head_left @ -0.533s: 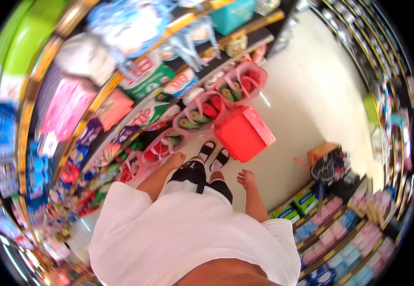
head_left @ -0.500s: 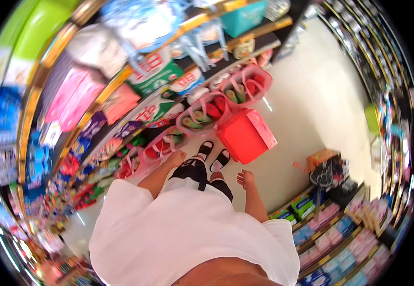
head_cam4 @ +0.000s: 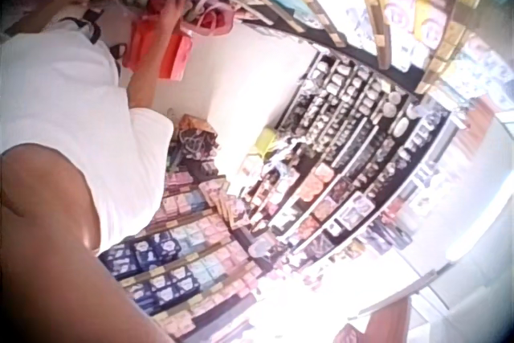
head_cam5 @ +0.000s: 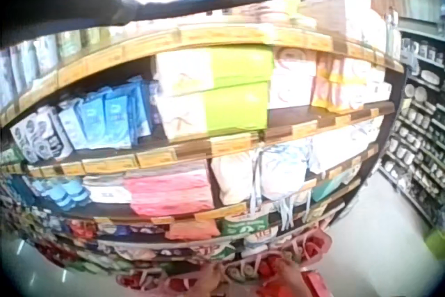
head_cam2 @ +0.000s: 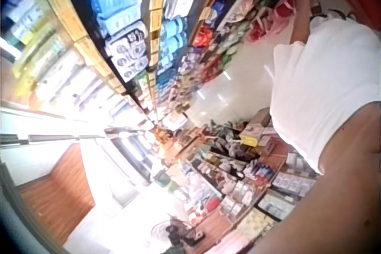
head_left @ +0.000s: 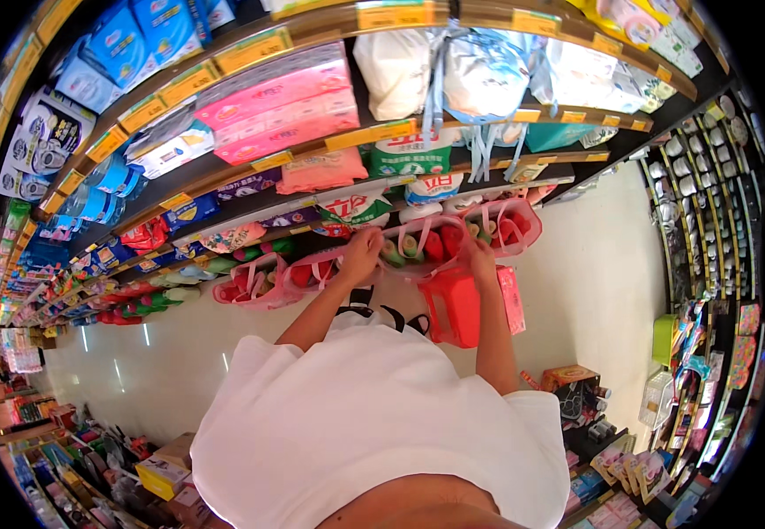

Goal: The person takes packs of tissues from a stool and places them onto a retail shelf, then adjusts the position of several items on the shelf by hand.

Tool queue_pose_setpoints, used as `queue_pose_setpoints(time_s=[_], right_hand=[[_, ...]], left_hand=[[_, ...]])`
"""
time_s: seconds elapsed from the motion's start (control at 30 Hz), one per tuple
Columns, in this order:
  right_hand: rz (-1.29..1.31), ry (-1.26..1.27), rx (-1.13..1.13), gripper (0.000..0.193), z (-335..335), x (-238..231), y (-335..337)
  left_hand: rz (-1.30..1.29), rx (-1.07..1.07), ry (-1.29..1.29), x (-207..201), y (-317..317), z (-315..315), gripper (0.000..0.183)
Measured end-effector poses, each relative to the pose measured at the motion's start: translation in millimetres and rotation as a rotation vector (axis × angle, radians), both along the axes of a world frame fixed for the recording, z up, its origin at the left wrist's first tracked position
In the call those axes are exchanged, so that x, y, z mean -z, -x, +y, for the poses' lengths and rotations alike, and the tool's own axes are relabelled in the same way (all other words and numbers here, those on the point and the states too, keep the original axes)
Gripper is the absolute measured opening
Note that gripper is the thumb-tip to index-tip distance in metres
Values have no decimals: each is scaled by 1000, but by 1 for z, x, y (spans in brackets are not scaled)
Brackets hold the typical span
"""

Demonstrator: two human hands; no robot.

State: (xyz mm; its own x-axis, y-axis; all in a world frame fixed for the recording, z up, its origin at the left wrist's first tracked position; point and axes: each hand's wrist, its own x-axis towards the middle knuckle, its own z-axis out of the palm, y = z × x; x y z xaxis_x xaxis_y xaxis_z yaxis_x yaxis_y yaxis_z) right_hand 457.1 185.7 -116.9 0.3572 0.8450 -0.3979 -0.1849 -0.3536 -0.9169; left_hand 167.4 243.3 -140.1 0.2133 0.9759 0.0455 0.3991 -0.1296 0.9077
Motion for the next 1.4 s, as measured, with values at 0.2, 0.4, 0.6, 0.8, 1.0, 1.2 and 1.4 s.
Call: queue_pose_setpoints(time_s=[0.2,0.4,0.6,0.8,1.0,1.2,1.4], right_hand=[[-87,-239,-285,32,110,-124,90],[-350,-586,-307,43,178,-198,156],[-651,-712,-228,59,217,-232,196],[-569,-666,-160,42,224,-221,199],[-409,-818,-34,59,140,-213,169],[-219,-306,163,52,10,-129,60],[-83,189,526,54,-135,-67,12]], left_hand=[[-113,-396,-478,-125,96,66,26],[-104,-650,-732,-201,162,119,36],[-215,-534,-584,-224,179,166,42],[-271,-485,-503,-221,172,168,26],[-349,-566,-788,-203,128,89,60],[-420,-139,-61,-178,29,33,67],[-108,367,366,-75,-55,19,57]])
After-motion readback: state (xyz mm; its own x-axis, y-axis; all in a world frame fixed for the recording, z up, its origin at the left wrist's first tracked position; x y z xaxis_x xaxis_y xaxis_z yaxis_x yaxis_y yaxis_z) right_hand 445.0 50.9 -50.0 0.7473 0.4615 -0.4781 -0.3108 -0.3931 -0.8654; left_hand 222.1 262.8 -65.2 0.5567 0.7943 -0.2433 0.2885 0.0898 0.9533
